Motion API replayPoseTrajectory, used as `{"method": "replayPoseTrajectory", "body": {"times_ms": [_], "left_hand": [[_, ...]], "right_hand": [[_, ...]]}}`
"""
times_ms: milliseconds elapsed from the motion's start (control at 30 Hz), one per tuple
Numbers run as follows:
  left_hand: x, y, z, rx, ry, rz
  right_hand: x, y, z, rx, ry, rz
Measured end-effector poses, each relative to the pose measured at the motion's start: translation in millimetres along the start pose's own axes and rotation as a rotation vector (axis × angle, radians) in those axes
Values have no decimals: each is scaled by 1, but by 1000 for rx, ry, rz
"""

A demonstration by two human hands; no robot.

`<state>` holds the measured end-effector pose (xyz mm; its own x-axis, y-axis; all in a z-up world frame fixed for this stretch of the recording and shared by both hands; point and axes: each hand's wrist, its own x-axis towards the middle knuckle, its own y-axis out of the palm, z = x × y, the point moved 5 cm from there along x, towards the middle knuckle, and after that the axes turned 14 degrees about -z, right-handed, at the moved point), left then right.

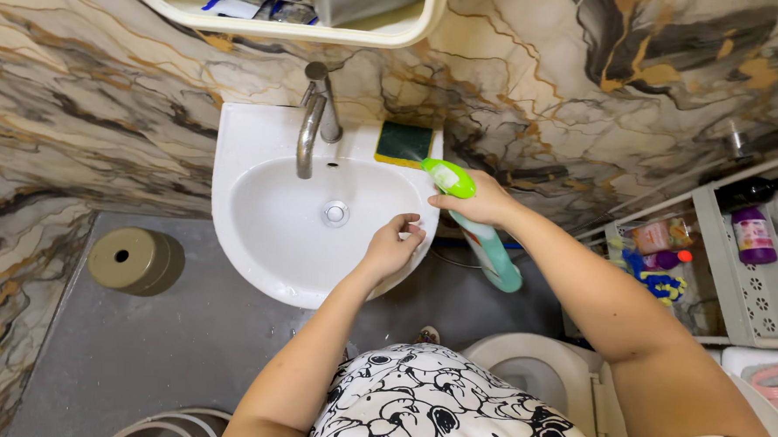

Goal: The person cleans a sink by applying a liquid cleaner from a spray bottle, scrubbing the basin and faucet with a yellow and green sponge, and rinsing the surfaces with a handheld sprayer.

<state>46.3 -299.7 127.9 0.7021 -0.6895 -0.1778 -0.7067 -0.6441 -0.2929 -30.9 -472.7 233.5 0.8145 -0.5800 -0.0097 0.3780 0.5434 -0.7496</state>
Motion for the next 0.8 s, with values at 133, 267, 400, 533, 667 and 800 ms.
{"method": "replayPoseTrajectory", "body": {"times_ms": [133,267,400,533,667,800], "left_hand": [[-5,-9,0,-98,-52,3],[-12,32,-8,-148,-93,252],[-28,78,-25,-302,-9,385],[-40,90,-37,-422,-35,272],[-53,82,-38,-331,-141,202],[-63,67,-42,-334,-128,174]], "right_hand": [[11,1,4,-82,28,-47],[6,-5,10,108,228,-69],[-1,3,13,259,351,-68],[-1,11,8,455,328,-101],[-5,17,4,605,369,-90],[-14,24,21,646,423,-70]]}}
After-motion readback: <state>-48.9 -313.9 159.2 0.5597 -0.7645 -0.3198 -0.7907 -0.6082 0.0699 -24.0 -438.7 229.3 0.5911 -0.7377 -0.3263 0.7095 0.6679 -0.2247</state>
